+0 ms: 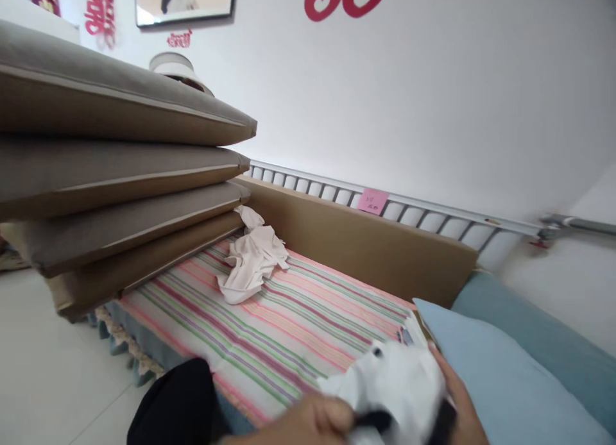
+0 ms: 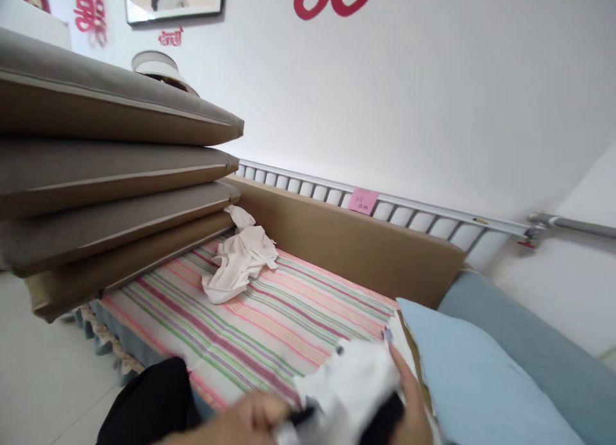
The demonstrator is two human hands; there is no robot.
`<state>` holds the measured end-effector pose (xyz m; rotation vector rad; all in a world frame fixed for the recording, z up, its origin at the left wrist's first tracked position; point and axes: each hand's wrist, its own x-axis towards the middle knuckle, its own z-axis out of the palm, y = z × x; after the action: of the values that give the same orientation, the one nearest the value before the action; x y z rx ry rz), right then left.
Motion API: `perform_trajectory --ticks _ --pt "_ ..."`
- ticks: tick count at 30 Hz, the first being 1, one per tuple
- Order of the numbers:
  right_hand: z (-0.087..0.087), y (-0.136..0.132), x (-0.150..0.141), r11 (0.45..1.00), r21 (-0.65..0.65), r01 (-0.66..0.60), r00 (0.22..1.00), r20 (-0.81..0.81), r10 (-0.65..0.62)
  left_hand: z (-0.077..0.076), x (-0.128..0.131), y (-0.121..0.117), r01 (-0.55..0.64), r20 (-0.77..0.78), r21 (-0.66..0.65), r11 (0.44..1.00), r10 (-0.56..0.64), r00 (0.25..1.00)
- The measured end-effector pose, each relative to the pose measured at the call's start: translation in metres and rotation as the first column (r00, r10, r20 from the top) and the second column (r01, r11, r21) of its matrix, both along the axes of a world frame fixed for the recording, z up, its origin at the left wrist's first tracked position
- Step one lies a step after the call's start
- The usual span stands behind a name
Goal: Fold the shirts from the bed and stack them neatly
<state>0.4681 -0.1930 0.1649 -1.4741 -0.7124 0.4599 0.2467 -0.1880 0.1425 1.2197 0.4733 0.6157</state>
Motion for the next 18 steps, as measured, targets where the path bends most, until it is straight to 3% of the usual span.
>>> perform_trajectory --ticks 1,3,5,7,9,10,12,15,18 --pt "0.007 0.009 0.0 0.999 0.037 -0.013 0.998 0.056 0.011 0.012 -0.009 0.011 -0.014 0.037 -0.024 1.0 0.015 0.999" --pt "0.008 0.031 -0.003 0.99 0.102 -0.097 0.963 0.262 0.068 0.031 -0.028 0.045 -0.201 0.223 -0.202 0.958 0.245 0.943" --pt "-0.012 0.052 -0.006 0.985 0.058 -0.16 0.863 0.492 0.111 0.028 -0.047 0.09 -0.373 0.281 -0.325 0.869 0.465 0.84" --pt "-0.053 0.062 -0.005 0.986 -0.104 -0.127 0.78 0.604 0.164 -0.001 -0.066 0.132 -0.477 0.174 -0.386 0.789 0.571 0.803" --pt "-0.106 0.052 0.001 0.955 -0.294 -0.048 0.744 0.627 0.231 -0.046 -0.087 0.157 -0.572 -0.089 -0.372 0.731 0.585 0.806" --pt "-0.134 0.04 0.006 0.929 -0.369 -0.009 0.726 0.637 0.259 -0.069 -0.096 0.163 -0.613 -0.241 -0.376 0.695 0.566 0.789" --pt "-0.182 0.007 0.019 0.9 -0.434 0.044 0.734 0.626 0.265 -0.107 -0.112 0.161 -0.659 -0.34 -0.373 0.653 0.565 0.752" --pt "-0.225 -0.04 0.04 0.899 -0.414 0.142 0.675 0.705 0.218 -0.132 -0.118 0.145 -0.715 -0.357 -0.313 0.625 0.62 0.699" --pt "-0.236 -0.059 0.052 0.905 -0.404 0.13 0.688 0.694 0.211 -0.137 -0.111 0.126 -0.756 -0.38 -0.174 0.631 0.665 0.643"
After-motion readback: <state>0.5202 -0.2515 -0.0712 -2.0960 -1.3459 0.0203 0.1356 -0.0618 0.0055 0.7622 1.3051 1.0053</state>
